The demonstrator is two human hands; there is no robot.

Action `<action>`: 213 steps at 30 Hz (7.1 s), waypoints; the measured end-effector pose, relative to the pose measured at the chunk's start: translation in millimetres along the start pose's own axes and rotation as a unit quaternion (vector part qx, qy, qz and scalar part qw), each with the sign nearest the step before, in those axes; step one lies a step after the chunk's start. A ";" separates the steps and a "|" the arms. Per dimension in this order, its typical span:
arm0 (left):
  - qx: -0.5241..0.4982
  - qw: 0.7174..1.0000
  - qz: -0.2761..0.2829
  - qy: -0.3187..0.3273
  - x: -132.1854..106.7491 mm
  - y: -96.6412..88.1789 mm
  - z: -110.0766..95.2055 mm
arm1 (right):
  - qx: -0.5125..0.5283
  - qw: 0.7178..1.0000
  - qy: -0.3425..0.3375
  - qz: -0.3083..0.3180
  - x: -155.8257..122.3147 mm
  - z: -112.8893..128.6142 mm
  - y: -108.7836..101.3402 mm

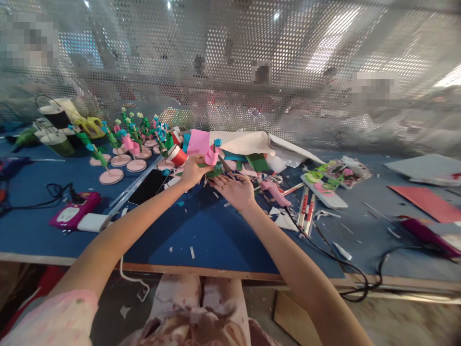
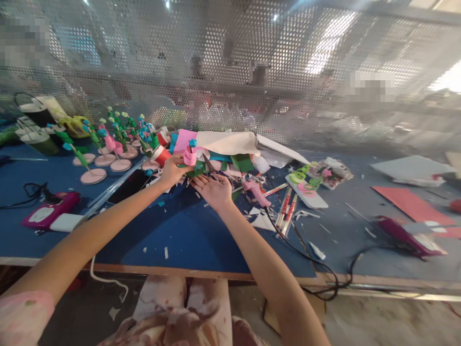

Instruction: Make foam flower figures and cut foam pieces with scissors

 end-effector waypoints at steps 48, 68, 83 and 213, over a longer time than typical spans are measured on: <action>-0.020 0.999 0.035 0.014 2.3 7.1 2.5 | -0.028 0.999 0.017 0.000 1.4 0.4 -0.1; 0.069 0.996 0.001 -0.059 -30.1 -74.5 10.1 | -0.039 0.997 0.058 0.018 0.0 -9.1 -4.6; 0.271 0.874 -0.127 -0.382 -104.9 -169.5 45.1 | -0.064 0.996 0.064 0.020 -1.7 -16.2 -11.4; 0.019 0.933 0.357 -0.044 8.9 -76.5 -48.7 | -0.498 0.860 -0.106 -0.029 21.8 1.9 14.7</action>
Point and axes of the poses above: each hand's wrist, its own x-axis towards the middle knuckle, its own y-axis out of the palm, z = x × y, the point moved 1 cm from there along x, towards the middle knuckle, and after that the axes turned 15 degrees about z, right-handed, at the moved point
